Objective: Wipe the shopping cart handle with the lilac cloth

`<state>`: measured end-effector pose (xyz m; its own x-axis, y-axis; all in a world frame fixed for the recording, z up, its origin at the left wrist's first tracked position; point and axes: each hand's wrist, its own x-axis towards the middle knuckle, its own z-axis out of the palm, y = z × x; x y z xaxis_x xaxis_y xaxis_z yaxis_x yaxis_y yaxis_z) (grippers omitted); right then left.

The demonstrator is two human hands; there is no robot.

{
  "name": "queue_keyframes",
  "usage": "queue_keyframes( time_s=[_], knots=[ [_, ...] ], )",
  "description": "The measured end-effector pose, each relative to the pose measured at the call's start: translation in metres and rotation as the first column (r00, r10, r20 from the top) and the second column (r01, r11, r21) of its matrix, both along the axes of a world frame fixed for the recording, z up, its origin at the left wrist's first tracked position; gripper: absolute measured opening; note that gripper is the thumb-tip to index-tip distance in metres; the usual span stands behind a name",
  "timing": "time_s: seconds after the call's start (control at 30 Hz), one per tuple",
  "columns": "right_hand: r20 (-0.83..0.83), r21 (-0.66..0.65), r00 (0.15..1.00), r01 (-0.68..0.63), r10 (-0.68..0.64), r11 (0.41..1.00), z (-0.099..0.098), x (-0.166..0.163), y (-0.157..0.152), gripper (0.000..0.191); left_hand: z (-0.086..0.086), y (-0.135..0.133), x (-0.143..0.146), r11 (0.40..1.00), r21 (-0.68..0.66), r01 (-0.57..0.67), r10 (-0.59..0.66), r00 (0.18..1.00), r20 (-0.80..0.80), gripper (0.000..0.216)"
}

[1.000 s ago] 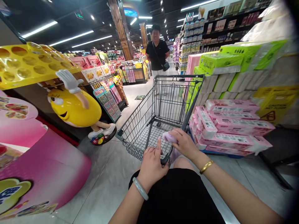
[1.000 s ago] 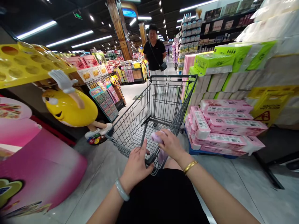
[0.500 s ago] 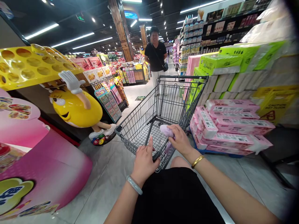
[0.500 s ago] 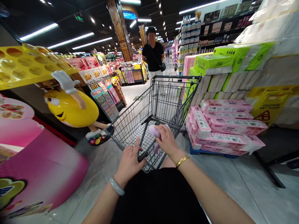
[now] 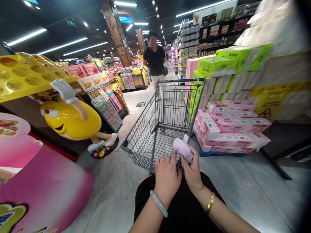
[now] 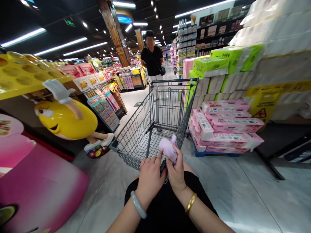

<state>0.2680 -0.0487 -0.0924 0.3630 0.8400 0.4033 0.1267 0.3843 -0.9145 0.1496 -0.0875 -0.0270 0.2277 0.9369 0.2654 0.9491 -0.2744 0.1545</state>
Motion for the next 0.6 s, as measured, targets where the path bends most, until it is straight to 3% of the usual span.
queue_keyframes(
  time_s=[0.1,0.17,0.27,0.37,0.5,0.6],
  knots=[
    [-0.2,-0.147,0.98,-0.012,-0.018,0.989,-0.012,0.0,-0.01,0.049,0.014,0.002,0.004,0.995,-0.093,0.021,-0.029,0.996,-0.082,0.077],
    [-0.336,-0.212,0.941,-0.026,-0.048,0.977,-0.01,0.0,-0.005,0.05,0.023,0.009,0.011,0.988,-0.141,0.065,-0.085,0.986,-0.144,0.075],
    [-0.424,-0.188,0.905,-0.038,-0.046,0.981,0.002,0.002,0.009,0.052,0.032,0.024,0.025,0.969,-0.196,0.148,-0.192,0.954,-0.229,0.068],
    [-0.456,-0.138,0.89,-0.064,-0.006,0.988,-0.003,0.001,0.015,0.054,0.032,0.036,0.036,0.954,-0.248,0.166,-0.237,0.927,-0.291,0.069],
    [-0.606,-0.278,0.794,-0.145,-0.056,0.95,-0.029,-0.004,0.015,0.053,0.027,0.039,0.035,0.947,-0.262,0.188,-0.258,0.929,-0.265,0.077],
    [-0.61,-0.286,0.789,-0.142,-0.066,0.948,-0.032,-0.001,0.022,0.052,0.022,0.039,0.031,0.947,-0.263,0.186,-0.254,0.932,-0.257,0.079]
  ],
)
